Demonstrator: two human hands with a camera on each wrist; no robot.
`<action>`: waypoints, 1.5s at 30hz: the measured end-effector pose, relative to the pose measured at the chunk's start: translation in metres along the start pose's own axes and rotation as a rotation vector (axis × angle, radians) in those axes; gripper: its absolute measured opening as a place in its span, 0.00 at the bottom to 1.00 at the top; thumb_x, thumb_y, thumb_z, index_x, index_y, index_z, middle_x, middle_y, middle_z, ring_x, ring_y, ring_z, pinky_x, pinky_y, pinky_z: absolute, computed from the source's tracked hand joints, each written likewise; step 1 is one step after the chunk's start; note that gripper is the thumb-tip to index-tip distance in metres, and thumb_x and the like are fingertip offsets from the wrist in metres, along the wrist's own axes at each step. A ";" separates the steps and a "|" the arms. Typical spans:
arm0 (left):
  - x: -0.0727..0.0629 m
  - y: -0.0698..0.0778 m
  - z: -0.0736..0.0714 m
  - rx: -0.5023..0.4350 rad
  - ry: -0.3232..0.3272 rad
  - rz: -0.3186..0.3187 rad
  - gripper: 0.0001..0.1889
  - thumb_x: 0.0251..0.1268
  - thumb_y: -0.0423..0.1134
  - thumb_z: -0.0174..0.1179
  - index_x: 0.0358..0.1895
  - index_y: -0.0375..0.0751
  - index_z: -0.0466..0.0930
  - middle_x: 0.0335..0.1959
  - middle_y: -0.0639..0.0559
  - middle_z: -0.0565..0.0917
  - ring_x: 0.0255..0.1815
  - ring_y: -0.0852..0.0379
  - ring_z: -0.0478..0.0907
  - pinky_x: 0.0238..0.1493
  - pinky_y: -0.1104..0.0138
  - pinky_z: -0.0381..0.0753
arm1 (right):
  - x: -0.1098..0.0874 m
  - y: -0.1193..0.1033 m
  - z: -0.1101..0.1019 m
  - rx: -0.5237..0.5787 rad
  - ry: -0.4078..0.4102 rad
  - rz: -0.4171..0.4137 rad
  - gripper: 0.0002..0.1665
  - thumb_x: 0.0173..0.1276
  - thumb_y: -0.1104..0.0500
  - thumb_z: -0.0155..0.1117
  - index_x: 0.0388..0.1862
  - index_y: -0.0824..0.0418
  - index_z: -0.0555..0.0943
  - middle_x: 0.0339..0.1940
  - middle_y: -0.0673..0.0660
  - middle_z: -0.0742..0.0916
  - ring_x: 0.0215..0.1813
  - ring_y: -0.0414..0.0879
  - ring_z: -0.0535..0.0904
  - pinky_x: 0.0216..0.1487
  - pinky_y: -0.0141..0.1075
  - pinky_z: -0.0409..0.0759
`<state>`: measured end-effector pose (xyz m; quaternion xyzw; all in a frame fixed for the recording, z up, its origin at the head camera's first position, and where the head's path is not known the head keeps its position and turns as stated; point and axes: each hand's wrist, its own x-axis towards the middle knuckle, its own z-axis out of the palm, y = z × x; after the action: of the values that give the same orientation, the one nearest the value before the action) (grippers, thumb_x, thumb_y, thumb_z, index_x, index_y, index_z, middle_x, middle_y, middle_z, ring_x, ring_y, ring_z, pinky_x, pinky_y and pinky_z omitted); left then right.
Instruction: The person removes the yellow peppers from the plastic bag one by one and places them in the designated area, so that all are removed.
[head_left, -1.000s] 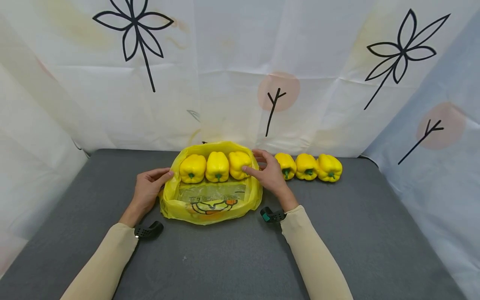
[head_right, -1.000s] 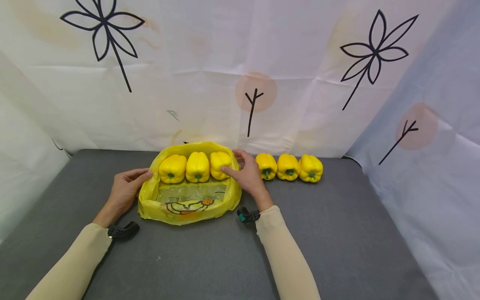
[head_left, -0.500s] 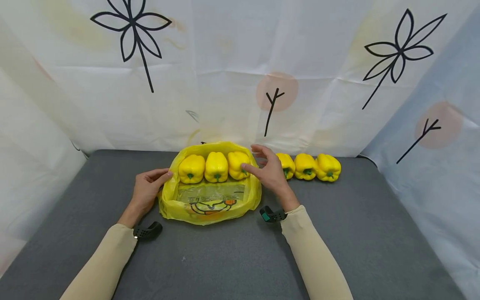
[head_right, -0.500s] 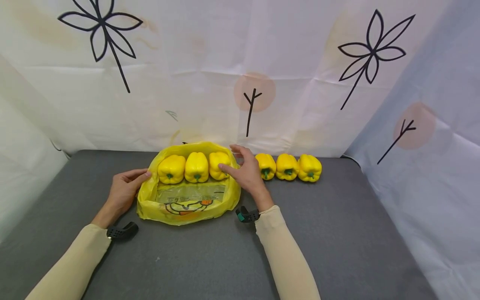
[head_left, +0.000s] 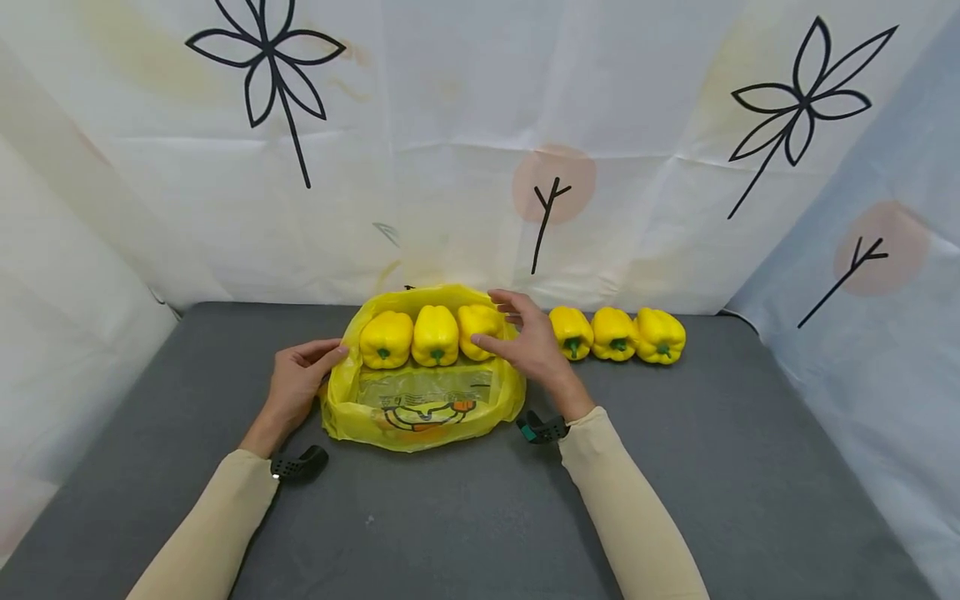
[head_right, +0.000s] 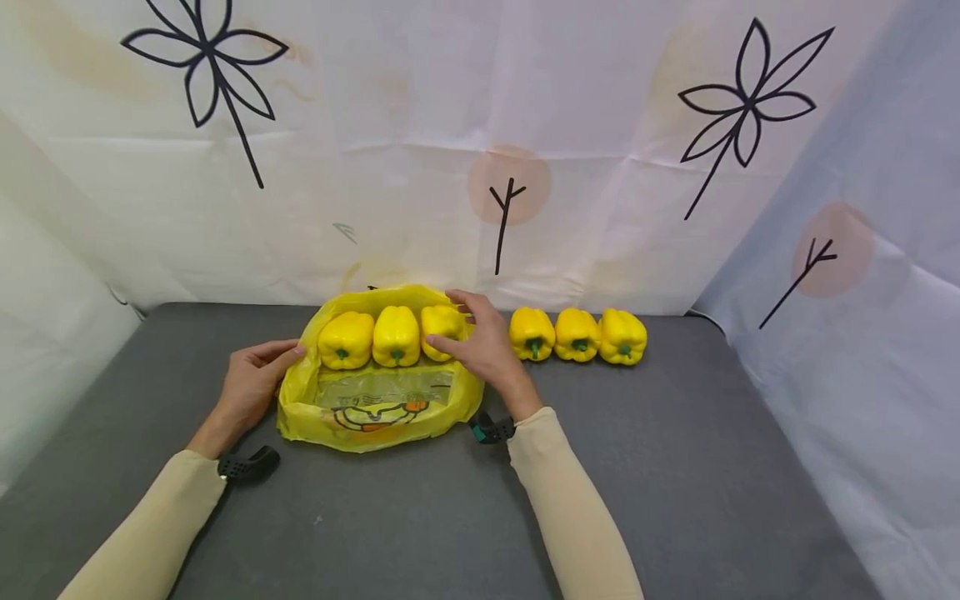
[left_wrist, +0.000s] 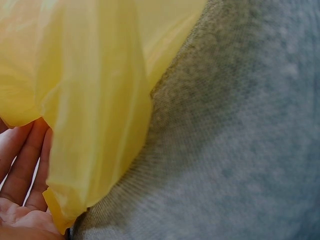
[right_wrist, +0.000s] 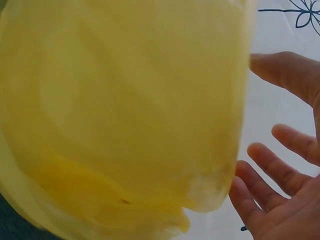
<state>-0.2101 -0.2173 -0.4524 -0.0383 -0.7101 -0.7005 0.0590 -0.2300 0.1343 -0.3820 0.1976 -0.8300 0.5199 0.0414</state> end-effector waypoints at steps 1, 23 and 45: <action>0.000 -0.001 0.001 -0.001 -0.003 0.002 0.21 0.71 0.38 0.66 0.58 0.22 0.80 0.40 0.62 0.88 0.41 0.64 0.84 0.40 0.73 0.85 | 0.001 0.000 -0.002 -0.018 -0.014 0.003 0.42 0.65 0.59 0.76 0.74 0.64 0.69 0.70 0.63 0.74 0.68 0.59 0.70 0.72 0.52 0.68; 0.003 0.000 0.000 0.000 0.015 -0.004 0.20 0.71 0.38 0.66 0.56 0.24 0.82 0.39 0.62 0.87 0.41 0.65 0.83 0.41 0.74 0.84 | 0.051 -0.006 -0.023 -0.356 -0.415 0.061 0.47 0.61 0.53 0.79 0.76 0.61 0.69 0.72 0.59 0.74 0.70 0.56 0.70 0.68 0.50 0.72; 0.002 -0.001 0.001 -0.018 0.004 0.000 0.21 0.71 0.38 0.66 0.57 0.22 0.81 0.39 0.61 0.88 0.41 0.64 0.84 0.41 0.74 0.84 | 0.061 0.006 -0.014 -0.452 -0.509 0.199 0.54 0.62 0.48 0.77 0.81 0.60 0.60 0.77 0.60 0.69 0.72 0.56 0.67 0.69 0.49 0.68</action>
<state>-0.2121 -0.2169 -0.4536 -0.0371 -0.7038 -0.7069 0.0601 -0.2903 0.1311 -0.3641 0.2250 -0.9229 0.2588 -0.1751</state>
